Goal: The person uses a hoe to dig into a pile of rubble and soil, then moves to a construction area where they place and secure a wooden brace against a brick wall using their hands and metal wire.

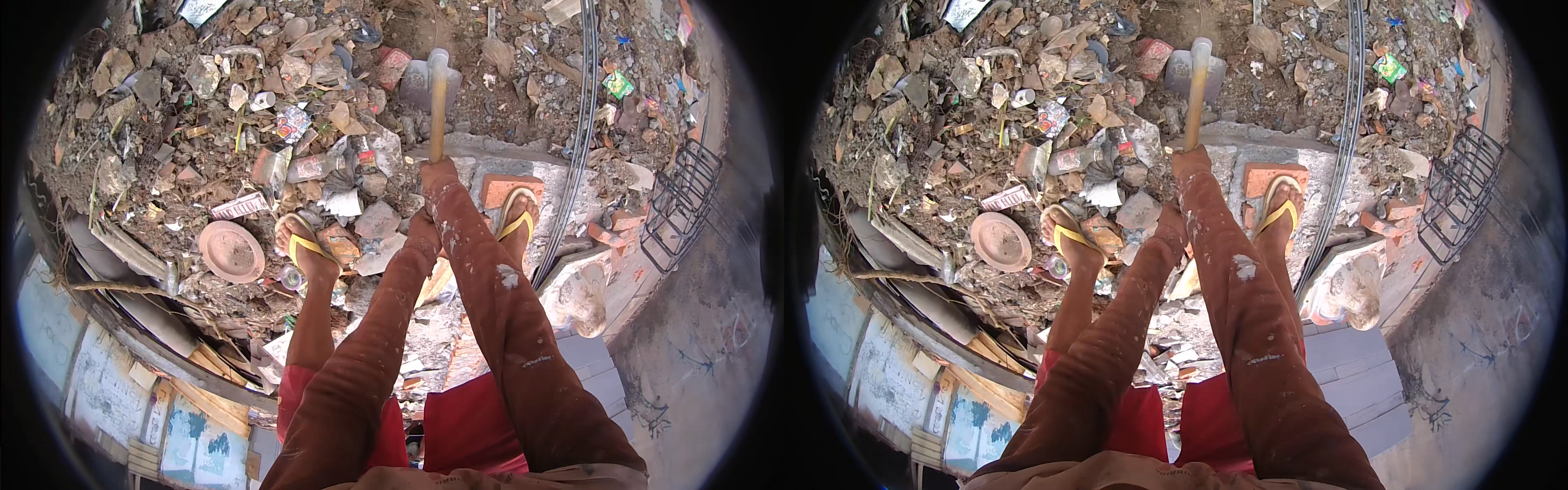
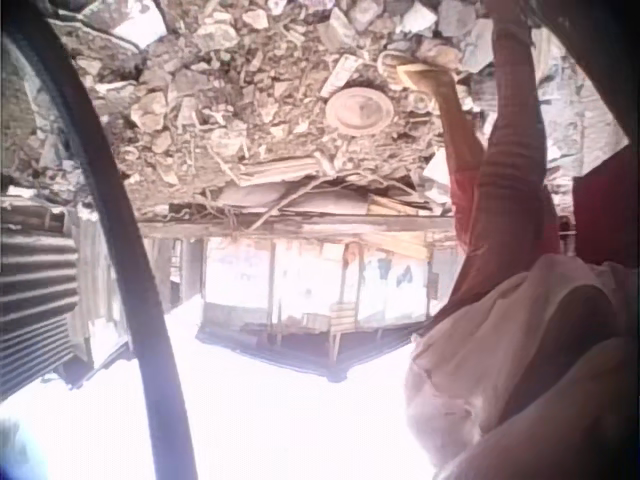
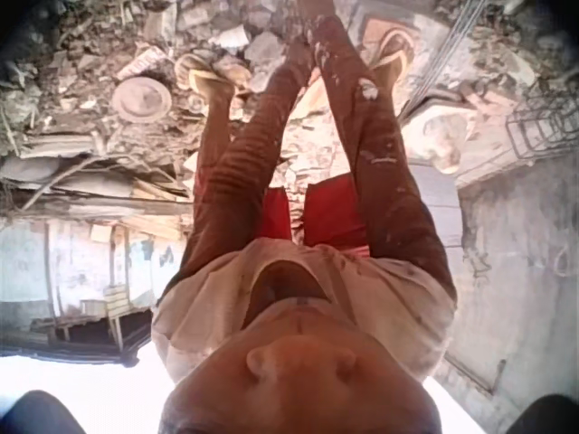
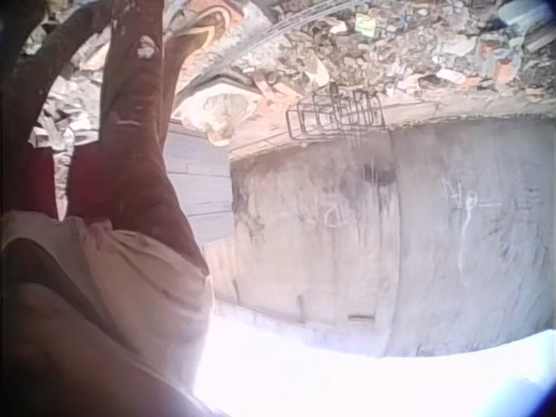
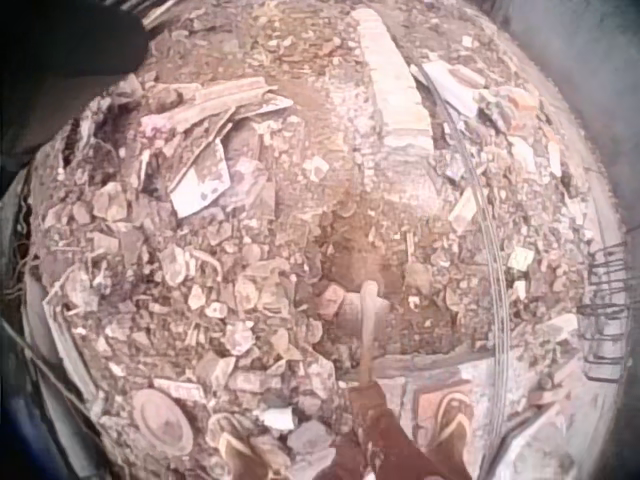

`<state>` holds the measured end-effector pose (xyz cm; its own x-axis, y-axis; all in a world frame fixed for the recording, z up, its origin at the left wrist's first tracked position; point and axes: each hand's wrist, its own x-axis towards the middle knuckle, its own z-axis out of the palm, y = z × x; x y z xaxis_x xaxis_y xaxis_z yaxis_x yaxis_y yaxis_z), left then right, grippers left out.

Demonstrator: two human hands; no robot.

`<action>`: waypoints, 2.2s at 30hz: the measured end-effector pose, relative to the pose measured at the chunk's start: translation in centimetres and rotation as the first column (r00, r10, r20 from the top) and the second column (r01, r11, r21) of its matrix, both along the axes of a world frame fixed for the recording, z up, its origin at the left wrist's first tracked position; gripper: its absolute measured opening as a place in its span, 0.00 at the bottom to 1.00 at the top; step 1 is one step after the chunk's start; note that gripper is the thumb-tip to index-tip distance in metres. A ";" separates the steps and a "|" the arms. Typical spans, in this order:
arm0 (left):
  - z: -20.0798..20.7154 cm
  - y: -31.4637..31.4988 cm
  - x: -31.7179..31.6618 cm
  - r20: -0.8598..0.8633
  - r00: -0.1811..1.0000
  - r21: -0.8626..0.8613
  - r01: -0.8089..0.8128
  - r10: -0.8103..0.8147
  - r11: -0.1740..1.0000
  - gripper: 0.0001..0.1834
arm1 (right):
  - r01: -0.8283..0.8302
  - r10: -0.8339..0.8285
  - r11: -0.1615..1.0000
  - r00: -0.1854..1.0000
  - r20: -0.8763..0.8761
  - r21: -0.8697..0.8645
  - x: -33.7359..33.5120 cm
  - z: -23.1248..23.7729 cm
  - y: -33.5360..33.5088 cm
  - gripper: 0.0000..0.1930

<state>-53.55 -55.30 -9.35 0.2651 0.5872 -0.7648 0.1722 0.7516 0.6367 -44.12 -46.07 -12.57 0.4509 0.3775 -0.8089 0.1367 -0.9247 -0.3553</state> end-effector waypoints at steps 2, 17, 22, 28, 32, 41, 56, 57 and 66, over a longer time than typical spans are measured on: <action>1.8 -3.0 -0.8 -0.196 0.973 -0.051 0.117 -0.125 0.992 0.17 | 0.366 -0.334 0.918 0.921 -0.198 0.151 -2.0 -2.8 -6.3 0.09; -6.0 10.6 1.8 -0.067 0.978 0.175 0.206 -0.197 0.963 0.13 | 0.305 -0.347 0.815 0.938 -0.007 0.492 2.2 -1.7 8.8 0.12; 2.8 -2.4 -1.0 -0.161 0.983 -0.082 0.073 -0.086 0.994 0.18 | 0.330 -0.308 0.922 0.942 -0.134 0.202 -2.4 0.2 -5.8 0.10; -0.2 1.0 1.2 0.096 0.993 -0.034 -0.059 0.062 0.998 0.20 | 0.433 -0.422 0.756 0.896 -0.140 0.491 1.7 3.3 -1.3 0.11; -7.2 11.3 3.4 0.094 0.969 0.257 0.199 -0.229 0.946 0.16 | 0.422 -0.486 0.650 0.870 -0.082 0.632 4.7 -1.1 9.0 0.11; 5.2 2.9 3.1 -0.360 0.921 0.159 0.221 -0.152 0.962 0.15 | 0.341 -0.302 0.870 0.940 -0.160 0.357 0.2 0.6 -2.3 0.12; -4.4 5.2 3.0 0.043 0.985 -0.057 -0.166 0.168 0.985 0.12 | 0.055 -0.051 0.967 0.998 -0.025 0.249 2.6 -2.6 4.2 0.18; -3.3 2.7 2.8 0.012 0.971 -0.092 -0.237 0.239 0.967 0.13 | -0.035 0.042 0.974 0.999 -0.027 0.222 1.5 -1.7 1.8 0.18; -3.5 7.2 0.5 -0.012 0.995 0.215 0.095 -0.094 0.972 0.07 | 0.237 -0.285 0.851 0.958 0.033 0.468 0.8 -0.4 4.8 0.14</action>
